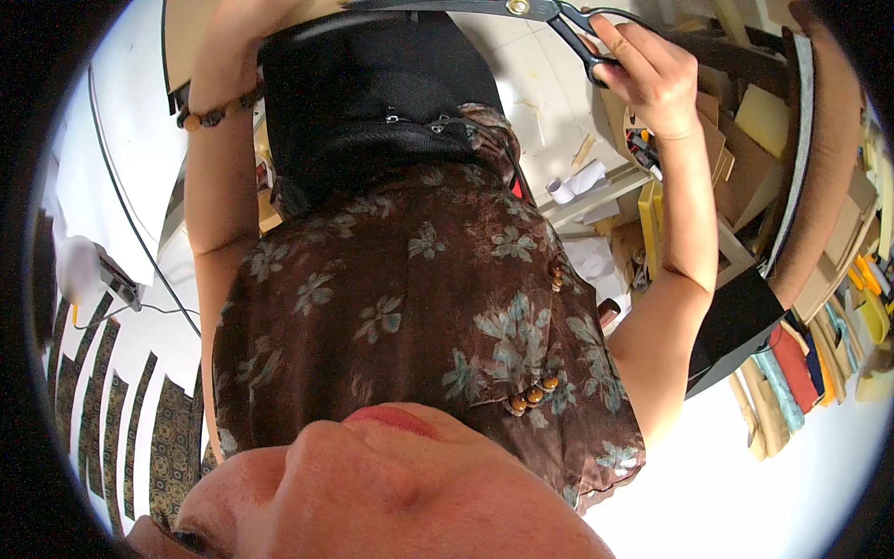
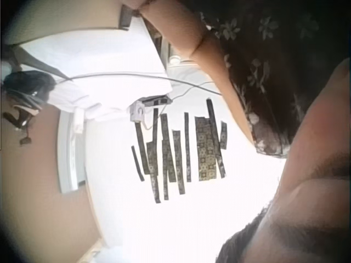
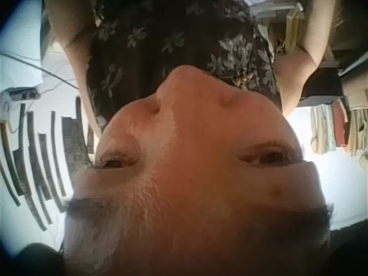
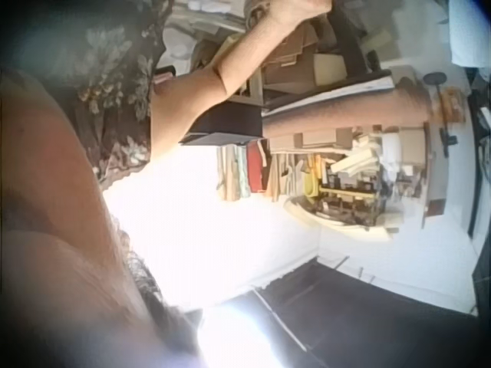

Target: The person uses shears to trim a black strip along the edges of a rectangular cardboard piece. After cutting, the person folds the strip and uses a small iron to press the edges flat.

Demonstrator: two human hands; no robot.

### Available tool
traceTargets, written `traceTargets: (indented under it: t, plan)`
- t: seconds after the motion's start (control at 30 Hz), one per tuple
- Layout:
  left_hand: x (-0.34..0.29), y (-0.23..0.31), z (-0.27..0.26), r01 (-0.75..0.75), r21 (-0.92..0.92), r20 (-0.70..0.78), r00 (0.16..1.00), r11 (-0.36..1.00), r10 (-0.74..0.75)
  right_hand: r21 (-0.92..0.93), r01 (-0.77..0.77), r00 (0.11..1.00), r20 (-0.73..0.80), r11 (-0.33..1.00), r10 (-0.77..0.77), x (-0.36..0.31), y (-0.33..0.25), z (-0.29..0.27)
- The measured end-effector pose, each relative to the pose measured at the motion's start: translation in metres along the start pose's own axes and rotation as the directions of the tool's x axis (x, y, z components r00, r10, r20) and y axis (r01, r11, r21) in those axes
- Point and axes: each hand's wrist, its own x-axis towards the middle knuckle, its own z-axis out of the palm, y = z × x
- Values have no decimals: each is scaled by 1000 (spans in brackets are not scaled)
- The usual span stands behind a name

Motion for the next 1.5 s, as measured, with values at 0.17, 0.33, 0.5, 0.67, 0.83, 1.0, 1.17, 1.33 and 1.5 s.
traceTargets:
  t: [0.17, 0.33, 0.5, 0.67, 0.83, 1.0, 1.17, 1.33, 1.5]
  plan:
    - [-28, 24, 11, 6, -136, -456, 887, 991, -68, 733, -448, 638, -139, 512, 758, 27, -49, 52]
    - [-42, 12, 0, 208, -112, -504, 831, 972, -236, 894, -440, 584, 359, -89, 728, 92, -68, 88]
    - [-45, 6, -4, 188, -130, -447, 865, 974, -226, 950, -232, 606, 308, -208, 734, 107, -87, 111]
    - [-41, 5, -5, 171, -206, -424, 872, 963, -245, 949, -233, 467, 303, -215, 831, 123, -105, 111]
    - [-43, -8, -2, 167, -107, -394, 898, 980, -196, 920, -309, 388, 354, -242, 851, 136, -115, 99]
    - [-46, -10, -1, 183, -93, -358, 911, 979, -204, 919, -365, 362, 289, -150, 886, 144, -118, 97]
    - [-43, 3, -2, 183, -119, -465, 858, 976, -218, 855, -490, 438, 73, 170, 896, 139, -119, 111]
    - [-96, 36, -21, 44, 28, -712, 702, 999, -11, 855, -500, 610, 239, 134, 755, 135, -165, 112]
    - [-213, 79, 0, 258, 8, -838, 529, 966, -135, 901, -369, 652, 76, 227, 755, 130, -150, 120]
